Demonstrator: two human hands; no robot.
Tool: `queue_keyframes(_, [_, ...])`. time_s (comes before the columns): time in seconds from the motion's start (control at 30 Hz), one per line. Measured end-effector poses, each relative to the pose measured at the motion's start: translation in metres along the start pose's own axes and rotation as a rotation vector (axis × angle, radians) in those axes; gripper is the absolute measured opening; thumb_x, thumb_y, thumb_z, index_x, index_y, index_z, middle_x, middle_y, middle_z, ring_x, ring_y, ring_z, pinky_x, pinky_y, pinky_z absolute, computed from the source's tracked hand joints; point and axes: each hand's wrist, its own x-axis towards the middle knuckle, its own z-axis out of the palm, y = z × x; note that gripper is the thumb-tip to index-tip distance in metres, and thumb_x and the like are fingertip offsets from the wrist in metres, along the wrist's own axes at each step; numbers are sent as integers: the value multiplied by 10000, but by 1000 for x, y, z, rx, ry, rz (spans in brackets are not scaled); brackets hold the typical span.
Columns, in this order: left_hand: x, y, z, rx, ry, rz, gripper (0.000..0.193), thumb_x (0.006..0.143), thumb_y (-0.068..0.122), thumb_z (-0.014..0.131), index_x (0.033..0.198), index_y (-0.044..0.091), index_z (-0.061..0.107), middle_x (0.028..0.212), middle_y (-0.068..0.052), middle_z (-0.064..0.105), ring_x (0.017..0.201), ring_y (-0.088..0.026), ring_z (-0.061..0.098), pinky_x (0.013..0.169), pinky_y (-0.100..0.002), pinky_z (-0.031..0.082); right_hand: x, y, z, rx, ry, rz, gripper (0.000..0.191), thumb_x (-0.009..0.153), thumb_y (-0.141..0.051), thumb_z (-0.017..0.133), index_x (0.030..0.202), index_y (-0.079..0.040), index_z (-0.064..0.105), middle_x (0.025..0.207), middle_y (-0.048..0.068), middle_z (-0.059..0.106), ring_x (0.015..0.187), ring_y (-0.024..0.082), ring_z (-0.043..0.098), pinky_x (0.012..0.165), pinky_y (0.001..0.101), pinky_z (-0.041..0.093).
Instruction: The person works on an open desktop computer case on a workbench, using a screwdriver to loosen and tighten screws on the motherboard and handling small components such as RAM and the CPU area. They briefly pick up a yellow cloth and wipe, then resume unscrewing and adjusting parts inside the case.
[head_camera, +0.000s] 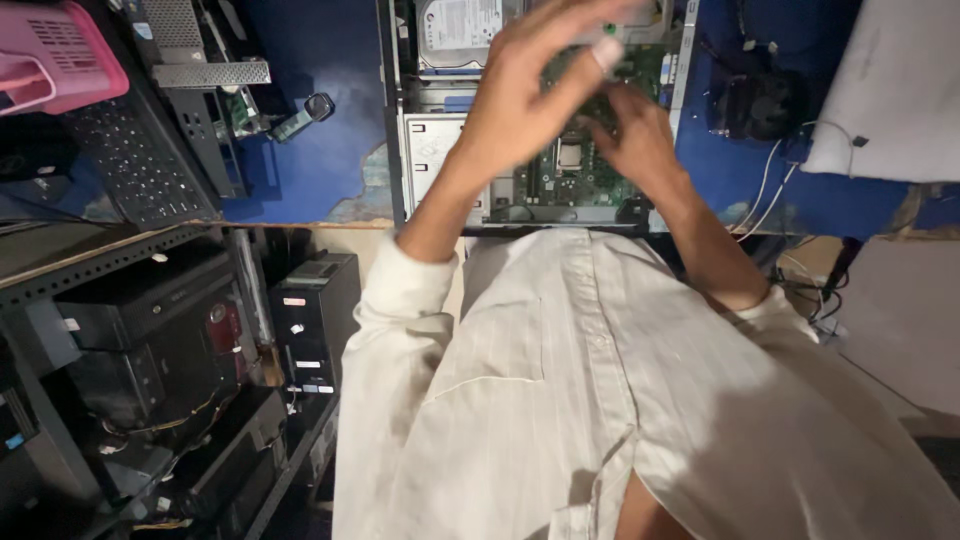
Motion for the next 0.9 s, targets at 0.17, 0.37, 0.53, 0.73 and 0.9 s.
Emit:
queue_keyframes(0.17, [-41,-158,52,254,-57,-276,404,920,0,614,1296,115,707,1217,-162,736,1104,-353,699,958,-412,555,4,-7,-4,13,11,3,357,1002,-187,796,1264,-5,635,1177,217,696,1063,408,688,904,453,560])
queue_keyframes(0.37, [-75,-234,85,542,-349,-478,382,772,49,707,1152,89,707,1085,-220,707,1048,-414,662,883,-513,524,8,-8,-5,3,5,18,352,1003,-201,803,1252,-8,647,1164,213,697,1045,407,689,884,449,563])
queue_keyframes(0.53, [-78,-241,91,744,-350,-539,193,797,39,681,983,66,727,1053,-233,713,958,-422,715,819,-506,580,7,-6,-5,51,18,88,353,993,-201,798,1254,-15,650,1210,223,687,1049,403,692,849,424,575])
queue_keyframes(0.73, [-72,-236,91,639,-330,-718,222,740,153,737,954,96,745,980,-209,725,942,-410,704,816,-510,570,3,-1,-4,20,72,42,352,1004,-173,811,1280,-24,651,1212,194,707,996,343,704,844,407,579])
queue_keyframes(0.9, [-73,-233,92,635,-249,-609,143,821,169,701,926,104,773,955,-203,737,884,-416,716,792,-524,576,5,1,-2,100,50,226,370,977,-181,823,1265,-16,660,1042,155,716,623,202,586,584,341,496])
